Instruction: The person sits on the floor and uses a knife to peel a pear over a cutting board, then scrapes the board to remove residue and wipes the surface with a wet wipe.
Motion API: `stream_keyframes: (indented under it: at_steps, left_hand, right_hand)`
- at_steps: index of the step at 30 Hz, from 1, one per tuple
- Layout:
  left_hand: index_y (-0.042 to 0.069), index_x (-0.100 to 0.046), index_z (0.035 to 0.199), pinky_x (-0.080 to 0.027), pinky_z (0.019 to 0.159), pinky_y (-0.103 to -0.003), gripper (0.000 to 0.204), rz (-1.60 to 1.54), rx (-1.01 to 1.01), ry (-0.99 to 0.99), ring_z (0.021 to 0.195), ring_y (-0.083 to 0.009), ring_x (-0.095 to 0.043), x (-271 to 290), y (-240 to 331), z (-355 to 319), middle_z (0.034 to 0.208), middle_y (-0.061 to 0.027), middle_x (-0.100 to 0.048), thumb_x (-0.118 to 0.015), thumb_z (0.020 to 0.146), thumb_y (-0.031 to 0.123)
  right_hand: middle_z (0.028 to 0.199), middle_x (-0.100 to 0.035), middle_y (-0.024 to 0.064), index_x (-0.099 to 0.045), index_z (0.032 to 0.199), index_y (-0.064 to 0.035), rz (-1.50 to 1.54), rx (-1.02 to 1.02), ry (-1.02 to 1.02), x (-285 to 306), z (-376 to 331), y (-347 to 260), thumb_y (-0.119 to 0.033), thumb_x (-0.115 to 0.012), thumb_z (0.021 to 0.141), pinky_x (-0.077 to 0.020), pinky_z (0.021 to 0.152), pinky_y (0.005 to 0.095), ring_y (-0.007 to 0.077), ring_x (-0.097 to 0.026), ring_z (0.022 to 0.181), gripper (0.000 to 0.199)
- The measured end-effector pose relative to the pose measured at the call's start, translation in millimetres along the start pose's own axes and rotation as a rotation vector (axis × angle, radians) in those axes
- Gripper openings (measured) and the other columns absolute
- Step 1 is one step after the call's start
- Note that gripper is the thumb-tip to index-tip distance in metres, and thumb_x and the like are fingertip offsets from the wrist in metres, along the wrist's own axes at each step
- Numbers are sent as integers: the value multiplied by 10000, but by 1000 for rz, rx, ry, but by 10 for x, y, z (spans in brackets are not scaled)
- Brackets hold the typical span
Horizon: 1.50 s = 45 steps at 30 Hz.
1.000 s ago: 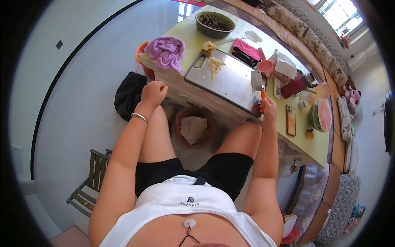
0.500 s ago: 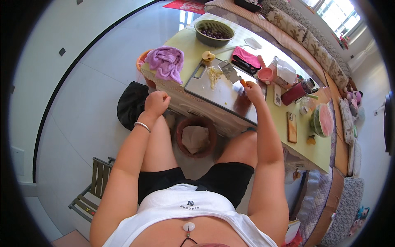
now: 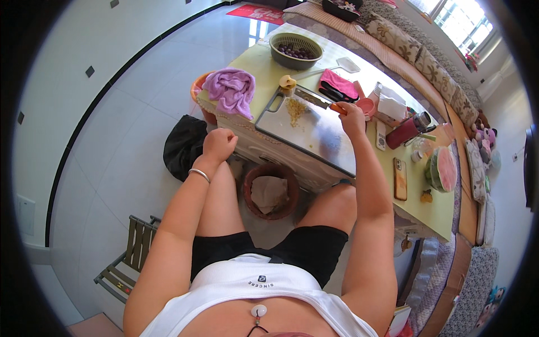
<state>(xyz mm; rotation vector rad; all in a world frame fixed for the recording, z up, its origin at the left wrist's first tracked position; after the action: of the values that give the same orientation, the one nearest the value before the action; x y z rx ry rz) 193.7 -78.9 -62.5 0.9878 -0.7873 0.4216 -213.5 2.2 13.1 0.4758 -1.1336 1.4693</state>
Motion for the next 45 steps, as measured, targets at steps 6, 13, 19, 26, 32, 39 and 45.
stream_keyframes:
  at_steps: [6,13,19,26,32,39,45]
  left_hand:
    - [61,-703,771,-513,690,-430,200,-21,10,-18,769,-328,-643,-48,77,5,785,-141,-669,-652,778,255]
    - [58,-705,776,-515,700,-433,200,5,22,-47,777,-335,-643,9,69,-15,793,-149,-670,-653,779,251]
    - [58,-709,779,-517,699,-439,201,4,-5,-30,770,-336,-645,-42,31,-5,793,-152,-671,-658,776,252]
    - [66,-710,783,-517,696,-439,202,16,2,-42,776,-337,-646,-47,77,15,798,-153,-673,-655,779,261]
    - [66,-709,791,-516,707,-434,206,13,33,-56,791,-332,-645,21,102,0,808,-149,-674,-648,784,262]
    - [32,-698,778,-504,650,-403,185,-2,-26,-2,714,-312,-640,0,66,-5,750,-148,-660,-679,765,215]
    - [58,-706,782,-515,706,-437,206,-10,17,-41,782,-334,-643,-3,80,9,805,-150,-672,-647,778,255]
  right_hand:
    - [991,-691,116,-710,1070,-119,109,-67,5,-240,4,173,27,-697,678,-494,857,366,278,-634,944,419]
    - [958,-683,78,-710,1072,-118,99,49,-24,-153,-45,127,55,-689,671,-470,888,347,268,-596,946,437]
    - [972,-688,70,-712,1055,-123,143,29,-40,-50,31,155,61,-685,672,-470,896,349,262,-594,959,426]
    - [963,-679,94,-714,1054,-107,171,32,-39,-264,79,59,65,-688,666,-493,852,343,260,-623,913,425]
    - [965,-674,59,-722,1039,-101,213,89,-143,-65,-27,127,102,-664,669,-470,880,320,231,-587,969,426]
    - [983,-681,76,-708,1038,-61,350,13,-185,124,-96,206,108,-654,678,-480,847,302,217,-615,939,401]
    - [986,-699,105,-695,1068,-52,149,-91,-36,42,-240,362,69,-653,692,-494,792,302,211,-658,890,397]
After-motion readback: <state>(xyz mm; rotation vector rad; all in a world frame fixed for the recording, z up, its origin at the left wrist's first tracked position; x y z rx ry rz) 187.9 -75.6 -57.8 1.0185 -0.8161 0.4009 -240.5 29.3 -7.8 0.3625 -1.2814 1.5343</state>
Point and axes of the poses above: each hand's wrist, its own z-axis towards the middle knuckle, its own x-axis out of the back of the hand, y = z × x, the point moved 1 cm from there along z, towards the middle knuckle
